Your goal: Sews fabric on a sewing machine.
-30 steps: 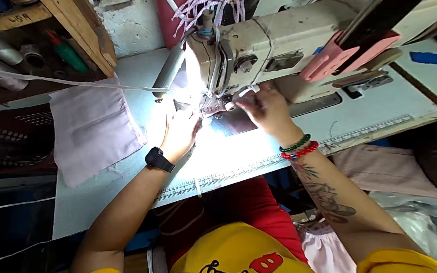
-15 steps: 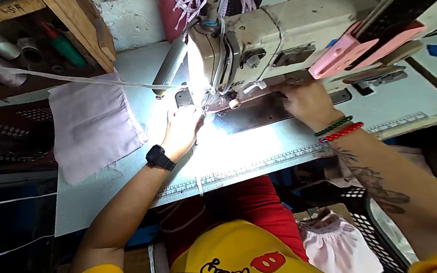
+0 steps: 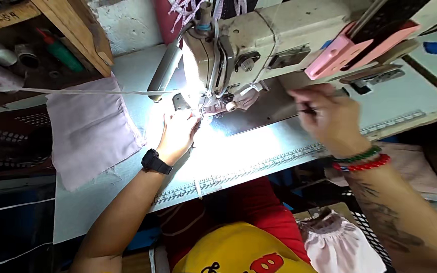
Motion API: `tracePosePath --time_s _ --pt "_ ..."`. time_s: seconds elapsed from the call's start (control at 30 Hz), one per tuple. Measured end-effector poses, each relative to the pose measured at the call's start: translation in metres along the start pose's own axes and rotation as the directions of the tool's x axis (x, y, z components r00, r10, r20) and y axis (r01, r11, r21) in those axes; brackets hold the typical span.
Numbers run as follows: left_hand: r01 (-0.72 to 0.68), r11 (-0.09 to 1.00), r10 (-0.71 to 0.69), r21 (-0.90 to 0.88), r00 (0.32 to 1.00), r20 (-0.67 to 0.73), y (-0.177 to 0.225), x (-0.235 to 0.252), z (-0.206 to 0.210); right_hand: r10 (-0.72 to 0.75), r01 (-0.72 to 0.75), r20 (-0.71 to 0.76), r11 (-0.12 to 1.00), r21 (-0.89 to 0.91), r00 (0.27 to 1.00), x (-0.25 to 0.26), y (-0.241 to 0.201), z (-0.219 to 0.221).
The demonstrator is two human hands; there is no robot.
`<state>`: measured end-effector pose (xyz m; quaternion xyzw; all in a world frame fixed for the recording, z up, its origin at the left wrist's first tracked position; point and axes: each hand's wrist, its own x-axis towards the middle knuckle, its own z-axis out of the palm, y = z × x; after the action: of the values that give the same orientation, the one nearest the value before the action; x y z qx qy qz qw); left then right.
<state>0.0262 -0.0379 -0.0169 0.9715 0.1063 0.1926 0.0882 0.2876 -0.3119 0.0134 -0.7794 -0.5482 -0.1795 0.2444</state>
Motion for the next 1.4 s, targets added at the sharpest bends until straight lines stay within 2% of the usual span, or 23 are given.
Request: tracePosePath --time_s 0.07,0.17,0.3,0.4,0.5,0.63,0.73,0.8,0.87,0.93,1.0,1.1,1.17,1.2,1.23,1.27,1.3,1.33,1.4 --pt "-0.002 1.000 0.002 -0.001 1.000 -0.007 -0.001 0.000 -0.001 0.193 -0.195 -0.113 0.981 -0.008 0.975 -0.016 0.023 -0.018" --pt "-0.006 1.000 0.006 0.003 1.000 -0.010 0.001 0.001 0.000 0.422 -0.427 -0.077 0.902 -0.068 0.904 -0.024 0.056 -0.029" --pt "0.009 1.000 -0.010 0.025 1.000 0.021 0.002 0.002 -0.003 0.378 -0.382 -0.099 0.924 -0.023 0.920 -0.041 0.070 -0.008" --pt "0.031 0.999 -0.032 0.031 0.999 0.040 0.003 0.003 -0.005 0.402 -0.400 -0.109 0.916 0.042 0.909 -0.052 0.077 0.002" --pt "0.031 0.999 -0.032 0.034 0.999 0.043 -0.002 0.004 -0.004 0.400 -0.402 -0.112 0.916 0.009 0.910 -0.059 0.086 0.006" --pt "0.010 1.000 -0.010 0.028 1.000 0.000 -0.004 0.005 0.000 0.392 -0.392 -0.012 0.920 0.008 0.920 -0.051 0.079 0.001" --pt "-0.004 1.000 0.004 0.015 1.000 -0.014 -0.008 0.006 0.000 0.379 -0.376 -0.085 0.925 0.054 0.921 -0.044 0.078 0.001" --pt "0.013 1.000 -0.012 -0.020 1.000 0.016 -0.013 0.007 -0.003 0.366 -0.361 -0.105 0.931 0.063 0.925 -0.044 0.077 0.000" --pt "0.096 0.981 -0.085 -0.167 0.994 0.073 -0.024 0.016 -0.011 0.342 -0.333 -0.130 0.939 0.082 0.931 -0.051 0.075 -0.004" --pt "0.241 0.932 -0.215 -0.270 0.969 0.122 -0.037 0.032 -0.014 0.345 -0.335 -0.111 0.937 0.103 0.932 -0.056 0.050 -0.011" --pt "0.397 0.883 -0.359 -0.250 0.915 0.184 -0.044 0.052 -0.008 0.374 -0.375 0.024 0.923 0.092 0.927 -0.050 0.002 -0.015" --pt "0.479 0.870 -0.437 -0.117 0.859 0.265 -0.027 0.072 -0.005 0.344 -0.381 0.275 0.920 0.092 0.898 -0.041 -0.067 -0.008" --pt "0.502 0.848 -0.475 -0.170 0.862 0.177 -0.020 0.069 -0.003 0.254 -0.323 0.389 0.938 0.122 0.885 -0.040 -0.099 0.007" --pt "0.539 0.795 -0.536 -0.279 0.839 0.094 -0.020 0.066 -0.007 0.215 -0.295 0.429 0.947 0.127 0.877 -0.037 -0.113 0.014" --pt "0.573 0.680 -0.628 -0.458 0.777 0.039 -0.018 0.061 -0.015 0.176 -0.261 0.449 0.956 0.135 0.876 -0.033 -0.125 0.020" --pt "0.559 0.514 -0.722 -0.651 0.691 0.024 -0.019 0.055 -0.021 0.142 -0.231 0.461 0.962 0.144 0.876 -0.027 -0.136 0.025" --pt "0.504 0.326 -0.782 -0.800 0.619 0.071 -0.022 0.047 -0.028 0.108 -0.202 0.457 0.966 0.161 0.883 -0.019 -0.147 0.032" --pt "0.433 0.171 -0.806 -0.885 0.578 0.127 -0.022 0.038 -0.034 0.071 -0.175 0.440 0.964 0.201 0.895 -0.009 -0.158 0.040" --pt "0.324 -0.024 -0.795 -0.946 0.568 0.214 -0.011 0.016 -0.047 -0.014 -0.099 0.376 0.955 0.280 0.927 0.009 -0.180 0.057"
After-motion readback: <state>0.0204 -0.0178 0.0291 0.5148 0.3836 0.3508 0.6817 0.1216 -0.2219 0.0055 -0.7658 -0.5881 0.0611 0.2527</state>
